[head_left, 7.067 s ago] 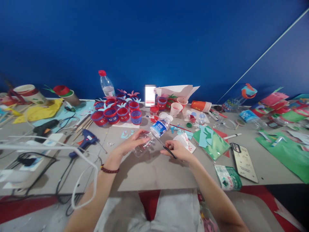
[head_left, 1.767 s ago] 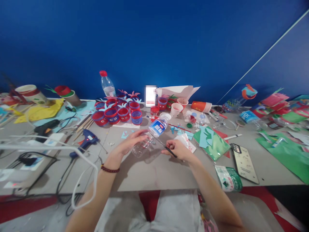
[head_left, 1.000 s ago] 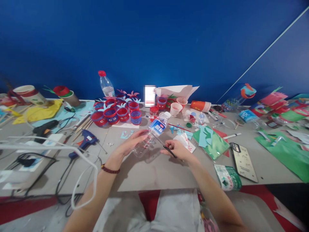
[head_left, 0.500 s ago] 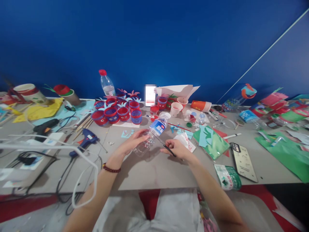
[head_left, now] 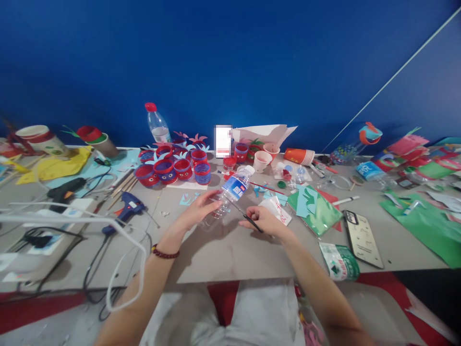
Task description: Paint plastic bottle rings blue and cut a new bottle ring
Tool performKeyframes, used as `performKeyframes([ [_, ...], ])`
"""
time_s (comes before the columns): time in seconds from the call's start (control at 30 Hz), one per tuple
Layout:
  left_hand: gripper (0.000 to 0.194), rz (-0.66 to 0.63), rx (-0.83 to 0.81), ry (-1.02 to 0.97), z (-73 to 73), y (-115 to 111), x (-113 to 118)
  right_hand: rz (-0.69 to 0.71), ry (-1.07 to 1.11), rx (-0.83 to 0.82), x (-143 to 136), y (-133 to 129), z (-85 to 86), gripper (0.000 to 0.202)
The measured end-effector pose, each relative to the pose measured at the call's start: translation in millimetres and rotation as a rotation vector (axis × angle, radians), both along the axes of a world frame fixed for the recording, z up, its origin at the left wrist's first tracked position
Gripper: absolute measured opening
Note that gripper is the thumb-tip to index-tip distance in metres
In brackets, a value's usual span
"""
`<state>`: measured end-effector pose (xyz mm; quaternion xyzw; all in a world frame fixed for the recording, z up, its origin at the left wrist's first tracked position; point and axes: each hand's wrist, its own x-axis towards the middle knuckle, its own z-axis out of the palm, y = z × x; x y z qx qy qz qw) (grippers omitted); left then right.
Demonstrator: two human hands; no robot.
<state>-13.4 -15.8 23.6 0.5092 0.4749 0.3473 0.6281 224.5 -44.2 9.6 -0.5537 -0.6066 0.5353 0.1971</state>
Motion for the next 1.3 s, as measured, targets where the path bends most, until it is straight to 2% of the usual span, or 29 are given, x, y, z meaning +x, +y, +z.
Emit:
performKeyframes([
  [0.4, 0.052, -0.011, 0.039, 0.018, -2.1, -2.0, 2.0, 0.033, -0.005, -0.013, 5.8, 4.7, -1.0, 0.054],
  [0.87, 0.064, 0.01, 0.048, 0.033, 2.7, -5.7, 2.0, 0.029, -0.019, -0.005, 7.2, 3.5, 2.5, 0.055],
  [1.07, 0.059, 0.02, 0.148, 0.109, 2.4, -4.3, 0.2, 0.001, -0.01, -0.026, 6.7, 2.8, 0.6, 0.055],
  [1.3, 0.058, 0.018, 0.173, 0.127, 4.3, -5.3, 2.4, 0.003, -0.045, 0.002, 4.9, 2.2, 3.1, 0.055],
])
